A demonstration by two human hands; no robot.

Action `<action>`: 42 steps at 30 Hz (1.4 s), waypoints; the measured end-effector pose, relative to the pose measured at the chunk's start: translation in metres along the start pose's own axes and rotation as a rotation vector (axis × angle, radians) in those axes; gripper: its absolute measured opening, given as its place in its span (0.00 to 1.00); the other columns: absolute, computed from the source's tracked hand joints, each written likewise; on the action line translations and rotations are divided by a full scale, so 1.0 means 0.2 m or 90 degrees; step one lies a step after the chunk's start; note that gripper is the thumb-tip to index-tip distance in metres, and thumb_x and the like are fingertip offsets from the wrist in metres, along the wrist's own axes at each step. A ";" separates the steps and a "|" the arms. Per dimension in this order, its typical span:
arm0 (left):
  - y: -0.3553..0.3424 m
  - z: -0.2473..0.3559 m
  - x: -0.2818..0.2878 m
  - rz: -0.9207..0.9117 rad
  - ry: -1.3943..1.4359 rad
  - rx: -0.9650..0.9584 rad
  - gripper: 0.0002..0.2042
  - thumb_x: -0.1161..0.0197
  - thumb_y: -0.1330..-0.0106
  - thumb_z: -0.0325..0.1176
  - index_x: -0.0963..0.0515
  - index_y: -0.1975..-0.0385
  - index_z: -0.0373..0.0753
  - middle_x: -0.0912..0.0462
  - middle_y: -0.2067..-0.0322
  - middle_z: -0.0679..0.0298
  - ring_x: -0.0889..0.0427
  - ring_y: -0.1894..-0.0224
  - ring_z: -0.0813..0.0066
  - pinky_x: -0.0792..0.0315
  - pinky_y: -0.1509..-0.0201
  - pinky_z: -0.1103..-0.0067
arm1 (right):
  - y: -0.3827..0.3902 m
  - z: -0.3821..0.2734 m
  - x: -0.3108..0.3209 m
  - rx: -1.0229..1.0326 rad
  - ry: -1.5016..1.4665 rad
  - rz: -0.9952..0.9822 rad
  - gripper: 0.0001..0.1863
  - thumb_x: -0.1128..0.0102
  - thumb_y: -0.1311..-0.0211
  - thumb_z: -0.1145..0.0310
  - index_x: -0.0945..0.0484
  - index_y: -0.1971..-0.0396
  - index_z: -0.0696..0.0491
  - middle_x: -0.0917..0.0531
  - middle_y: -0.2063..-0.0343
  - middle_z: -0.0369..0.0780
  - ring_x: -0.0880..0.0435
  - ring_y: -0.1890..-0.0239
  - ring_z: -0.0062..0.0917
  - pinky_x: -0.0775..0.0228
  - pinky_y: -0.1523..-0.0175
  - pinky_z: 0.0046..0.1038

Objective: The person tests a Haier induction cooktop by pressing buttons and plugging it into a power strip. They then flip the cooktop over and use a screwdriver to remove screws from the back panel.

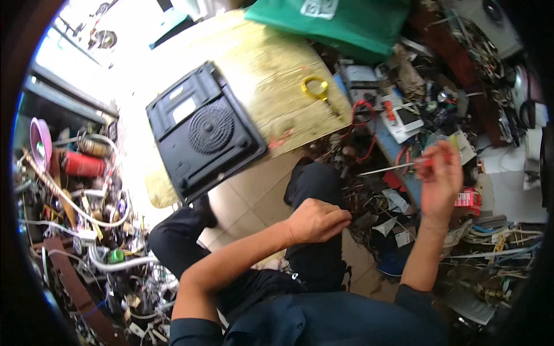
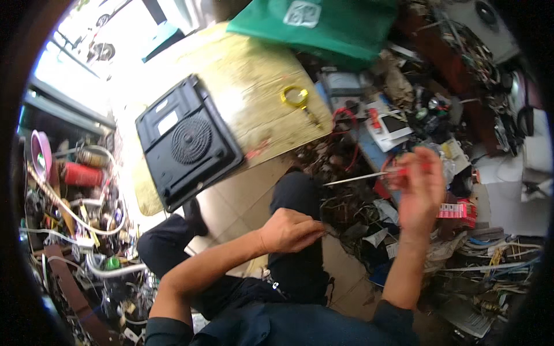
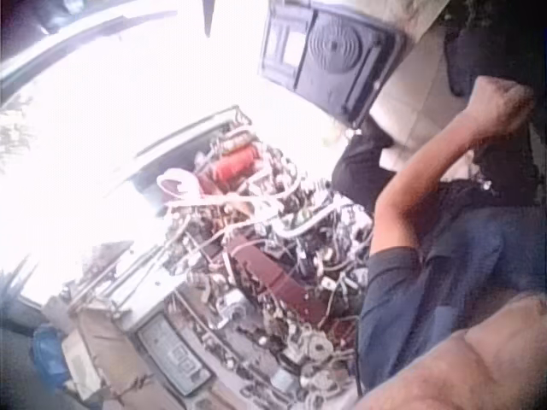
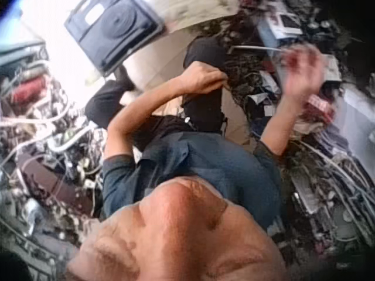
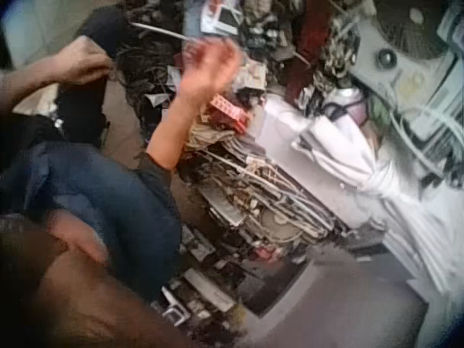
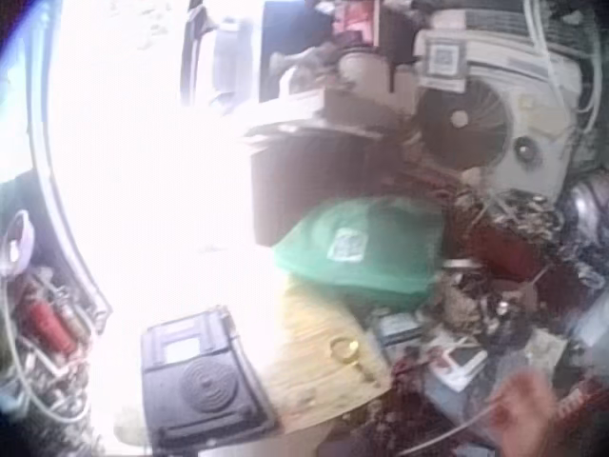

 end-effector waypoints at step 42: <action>1.04 -0.40 1.49 0.498 -0.318 0.828 0.31 0.37 0.25 0.56 0.21 0.40 0.30 0.18 0.74 0.62 0.24 0.79 0.82 0.31 0.77 0.81 | 0.04 0.57 -1.13 0.209 0.365 -0.258 0.10 0.42 0.25 0.73 0.30 0.50 0.58 0.15 0.66 0.40 0.14 0.72 0.20 0.21 0.65 0.23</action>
Point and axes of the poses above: each hand's wrist, its own y-axis away from the middle knuckle, its own x-axis out of the back of the hand, z = x × y, the point moved 1 cm from there along -y, towards the middle knuckle
